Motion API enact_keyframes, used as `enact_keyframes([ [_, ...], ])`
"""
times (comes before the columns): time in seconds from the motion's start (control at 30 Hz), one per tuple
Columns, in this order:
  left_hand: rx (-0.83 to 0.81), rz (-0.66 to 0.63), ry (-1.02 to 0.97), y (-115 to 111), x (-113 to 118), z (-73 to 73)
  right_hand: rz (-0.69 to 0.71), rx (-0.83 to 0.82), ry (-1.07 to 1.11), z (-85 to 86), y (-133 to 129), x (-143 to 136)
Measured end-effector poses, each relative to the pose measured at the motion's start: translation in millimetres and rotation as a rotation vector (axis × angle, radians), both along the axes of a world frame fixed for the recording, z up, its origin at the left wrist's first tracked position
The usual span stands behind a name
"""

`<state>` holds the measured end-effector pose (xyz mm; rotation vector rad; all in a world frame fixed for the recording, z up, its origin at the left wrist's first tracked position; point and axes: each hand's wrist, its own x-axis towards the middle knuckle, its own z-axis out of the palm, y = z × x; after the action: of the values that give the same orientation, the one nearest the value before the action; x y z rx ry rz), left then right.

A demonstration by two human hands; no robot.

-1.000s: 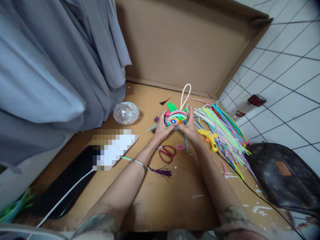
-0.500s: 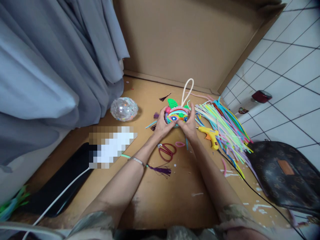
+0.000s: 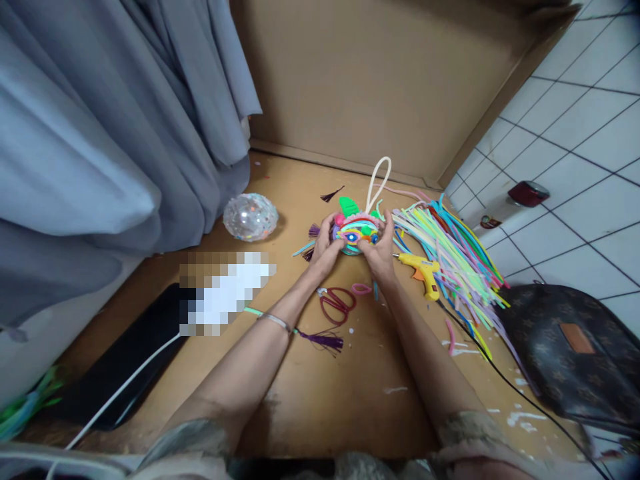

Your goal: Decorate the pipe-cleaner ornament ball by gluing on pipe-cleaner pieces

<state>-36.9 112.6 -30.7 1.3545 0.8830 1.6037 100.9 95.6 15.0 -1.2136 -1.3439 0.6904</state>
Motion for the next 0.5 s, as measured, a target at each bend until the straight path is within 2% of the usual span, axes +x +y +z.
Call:
enact_keyframes([
  [0.17,-0.049,-0.031,-0.081,7,-2,-1.4,0.024,0.012,0.041,-4.0,1,2],
  [0.5,-0.033,-0.024,-0.066,2,-2,2.8,0.027,0.080,0.048,-11.7,0,-2],
])
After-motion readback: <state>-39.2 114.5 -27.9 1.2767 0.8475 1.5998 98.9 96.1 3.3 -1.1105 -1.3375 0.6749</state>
